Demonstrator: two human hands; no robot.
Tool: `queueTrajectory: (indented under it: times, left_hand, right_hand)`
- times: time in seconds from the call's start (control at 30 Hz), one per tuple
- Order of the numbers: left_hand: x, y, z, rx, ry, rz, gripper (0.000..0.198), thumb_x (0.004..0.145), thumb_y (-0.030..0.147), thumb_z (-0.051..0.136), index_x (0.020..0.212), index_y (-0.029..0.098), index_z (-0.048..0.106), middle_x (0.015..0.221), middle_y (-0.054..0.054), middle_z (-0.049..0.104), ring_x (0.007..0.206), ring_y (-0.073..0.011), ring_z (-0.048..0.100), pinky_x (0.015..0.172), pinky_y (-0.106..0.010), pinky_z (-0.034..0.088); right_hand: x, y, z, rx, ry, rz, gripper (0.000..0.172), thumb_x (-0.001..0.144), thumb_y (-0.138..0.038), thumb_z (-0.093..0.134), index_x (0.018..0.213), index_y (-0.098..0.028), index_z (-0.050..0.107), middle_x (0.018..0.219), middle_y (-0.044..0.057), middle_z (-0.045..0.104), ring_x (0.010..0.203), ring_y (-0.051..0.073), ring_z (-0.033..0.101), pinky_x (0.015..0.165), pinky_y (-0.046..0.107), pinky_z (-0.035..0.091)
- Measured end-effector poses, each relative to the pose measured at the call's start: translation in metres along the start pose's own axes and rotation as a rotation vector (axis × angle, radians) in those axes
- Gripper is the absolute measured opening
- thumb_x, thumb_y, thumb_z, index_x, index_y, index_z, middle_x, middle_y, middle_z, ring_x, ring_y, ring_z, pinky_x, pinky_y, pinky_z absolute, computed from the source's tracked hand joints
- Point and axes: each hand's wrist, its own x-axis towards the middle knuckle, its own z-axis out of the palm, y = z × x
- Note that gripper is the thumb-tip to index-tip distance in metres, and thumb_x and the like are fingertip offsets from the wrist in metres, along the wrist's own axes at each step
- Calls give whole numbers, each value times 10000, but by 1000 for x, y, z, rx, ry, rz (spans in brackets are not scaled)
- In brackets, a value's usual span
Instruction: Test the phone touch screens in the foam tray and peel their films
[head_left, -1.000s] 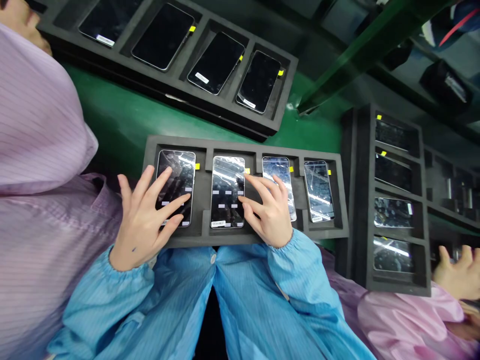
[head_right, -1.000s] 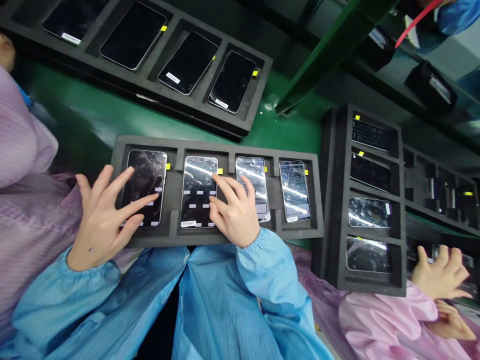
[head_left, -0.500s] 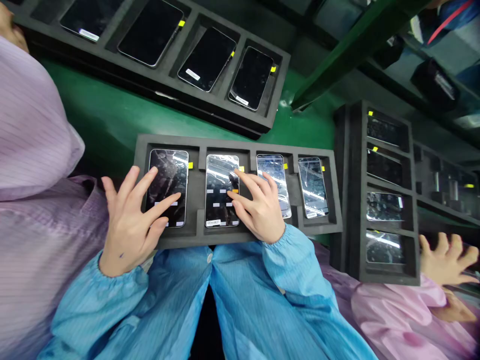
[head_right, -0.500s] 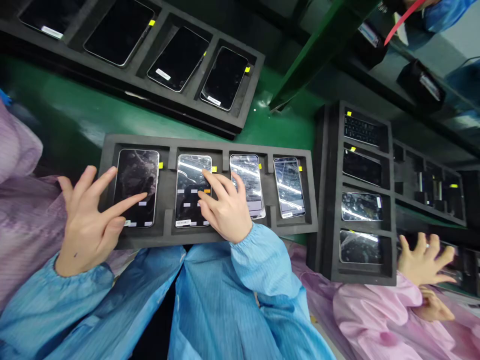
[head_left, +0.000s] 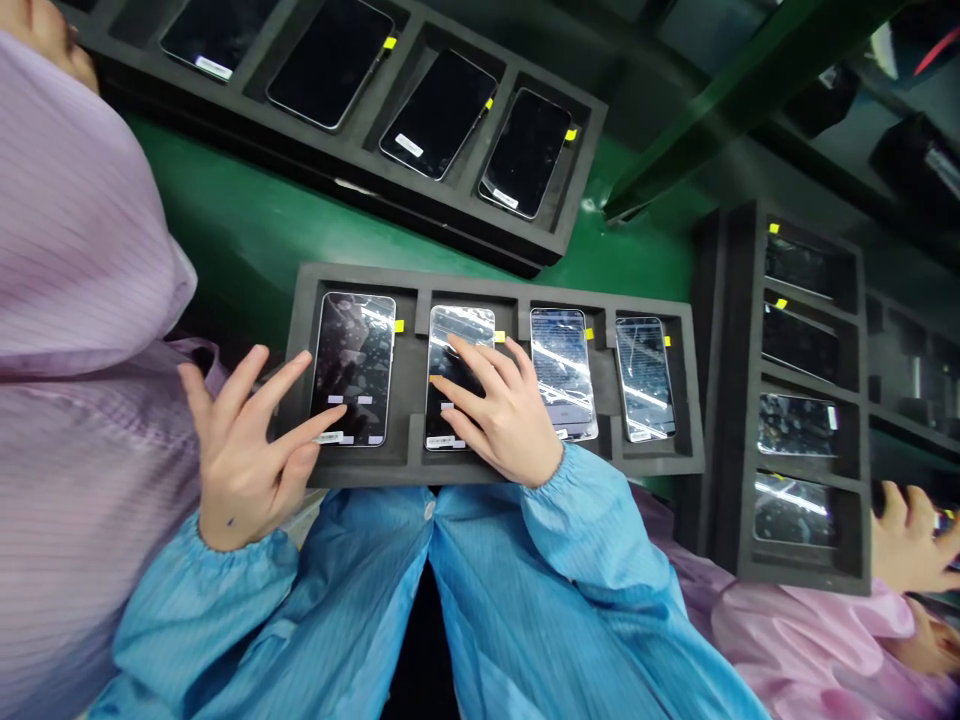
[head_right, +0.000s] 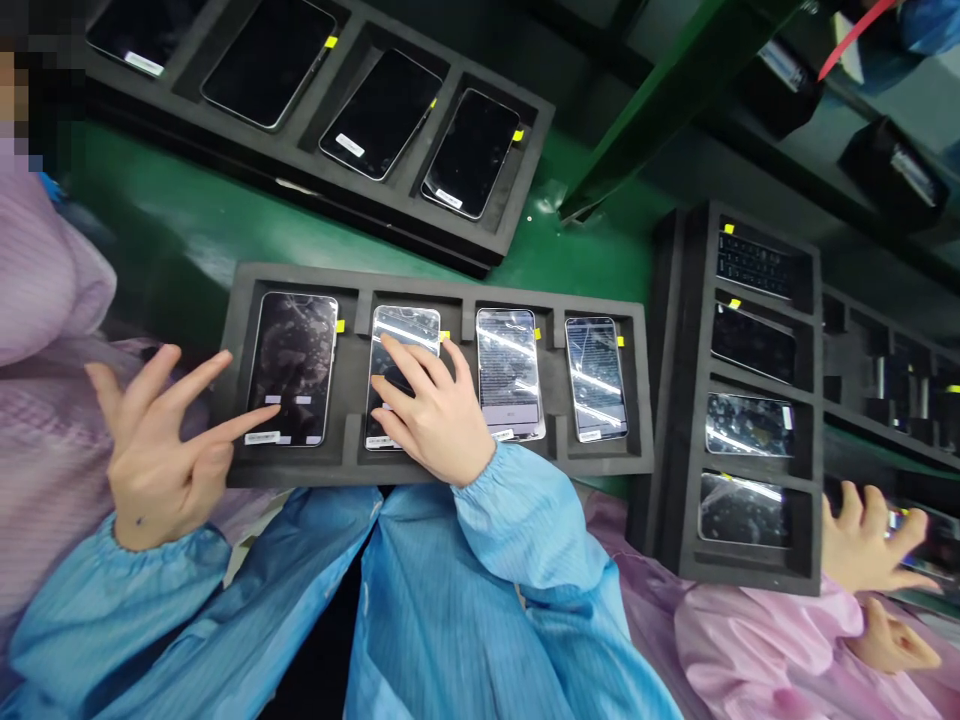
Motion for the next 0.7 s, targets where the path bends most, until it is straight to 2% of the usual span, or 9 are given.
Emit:
queueTrajectory:
  times: [0.1, 0.23, 0.43, 0.57, 0.7]
  left_hand:
    - [-10, -7, -1, 55, 2, -38, 367, 1011, 389, 369, 1305, 431, 584, 1562, 69, 428, 1499, -259, 315, 1260, -624, 4]
    - [-14, -10, -1, 69, -74, -60, 366, 1009, 416, 371, 1320, 446, 562, 1600, 68, 364, 1524, -273, 256, 1252, -630, -27]
    - [-8, -4, 3, 14, -119, -10, 522, 996, 574, 189, 1376, 432, 517, 1641, 37, 286, 1532, -291, 222, 1242, -639, -39]
    - [-6, -3, 7, -33, -171, -12, 504, 995, 575, 221, 1401, 438, 488, 1651, 46, 256, 1542, -296, 186, 1245, -635, -44]
    - [-8, -3, 5, -57, -122, -33, 548, 981, 616, 182, 1412, 447, 475, 1637, 58, 290, 1524, -293, 229, 1253, -630, -4]
  right_hand:
    - [-7, 1, -4, 27, 40, 0, 307, 1013, -351, 472, 1167, -224, 705, 1482, 122, 534, 1259, 240, 528, 1163, 530, 306]
    - [-15, 1, -9, 48, 74, -11, 290, 1009, -325, 478, 1091, -216, 734, 1431, 127, 579, 1230, 242, 546, 1156, 530, 314]
    - [-23, 0, -14, 63, 103, 8, 277, 1001, -279, 485, 1002, -209, 753, 1396, 132, 608, 1208, 245, 562, 1145, 536, 320]
    - [-26, 0, -13, 47, 77, 38, 266, 997, -272, 495, 1002, -218, 755, 1409, 126, 601, 1218, 246, 556, 1148, 533, 318]
    - [-25, 0, -10, 37, -23, 12, 283, 1007, -331, 490, 1144, -253, 725, 1485, 116, 534, 1265, 248, 529, 1153, 534, 307]
